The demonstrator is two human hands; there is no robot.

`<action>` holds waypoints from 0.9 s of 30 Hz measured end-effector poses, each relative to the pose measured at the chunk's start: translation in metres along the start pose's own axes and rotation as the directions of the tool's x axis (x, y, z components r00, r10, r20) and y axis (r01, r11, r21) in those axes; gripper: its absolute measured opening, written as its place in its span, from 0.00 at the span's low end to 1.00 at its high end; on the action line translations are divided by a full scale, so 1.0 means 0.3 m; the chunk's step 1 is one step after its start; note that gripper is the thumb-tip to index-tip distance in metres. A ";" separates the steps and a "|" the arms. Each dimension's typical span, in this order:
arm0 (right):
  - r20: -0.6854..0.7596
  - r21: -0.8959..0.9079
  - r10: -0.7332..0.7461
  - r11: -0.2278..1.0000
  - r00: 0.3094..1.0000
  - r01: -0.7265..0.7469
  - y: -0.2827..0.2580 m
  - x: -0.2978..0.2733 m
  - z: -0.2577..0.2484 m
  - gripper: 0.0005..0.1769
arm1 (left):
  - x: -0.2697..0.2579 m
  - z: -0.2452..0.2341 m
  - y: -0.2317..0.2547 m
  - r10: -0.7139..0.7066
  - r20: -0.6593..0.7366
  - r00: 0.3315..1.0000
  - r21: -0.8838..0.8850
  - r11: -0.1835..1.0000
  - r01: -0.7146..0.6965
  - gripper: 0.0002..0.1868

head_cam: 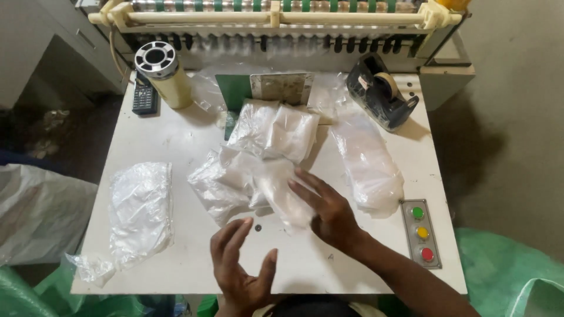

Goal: Folding and stacking small plastic bags on a factory workbench.

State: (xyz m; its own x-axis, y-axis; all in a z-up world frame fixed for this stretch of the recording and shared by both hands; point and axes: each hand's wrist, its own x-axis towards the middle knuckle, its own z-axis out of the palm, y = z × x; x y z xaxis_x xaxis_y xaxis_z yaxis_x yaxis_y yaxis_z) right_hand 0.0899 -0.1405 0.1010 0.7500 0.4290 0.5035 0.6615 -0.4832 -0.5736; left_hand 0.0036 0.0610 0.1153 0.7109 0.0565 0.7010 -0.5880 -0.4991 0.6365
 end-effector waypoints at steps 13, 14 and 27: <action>-0.229 -0.291 0.702 0.612 0.674 -0.736 0.623 -0.031 -0.143 0.39 | -0.246 0.040 -0.165 -0.821 0.143 0.552 -0.137 0.536 0.833 0.20; -0.238 -0.363 0.840 0.388 0.487 -0.847 0.674 -0.031 -0.200 0.55 | -0.250 0.050 -0.177 -0.788 0.175 0.590 -0.130 0.576 0.807 0.19; -0.161 -0.182 0.945 0.255 0.285 -0.950 0.631 -0.043 -0.187 0.51 | -0.156 0.292 -0.131 -0.708 0.325 0.627 -0.162 0.612 0.774 0.26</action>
State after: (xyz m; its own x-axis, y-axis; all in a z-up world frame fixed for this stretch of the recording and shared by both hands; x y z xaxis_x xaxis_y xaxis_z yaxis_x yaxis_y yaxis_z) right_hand 0.2056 -0.2802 0.0221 0.8390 -0.4575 -0.2946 -0.5431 -0.6697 -0.5065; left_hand 0.0272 0.0023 0.0293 0.9875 0.1075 -0.1150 0.1279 -0.1217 0.9843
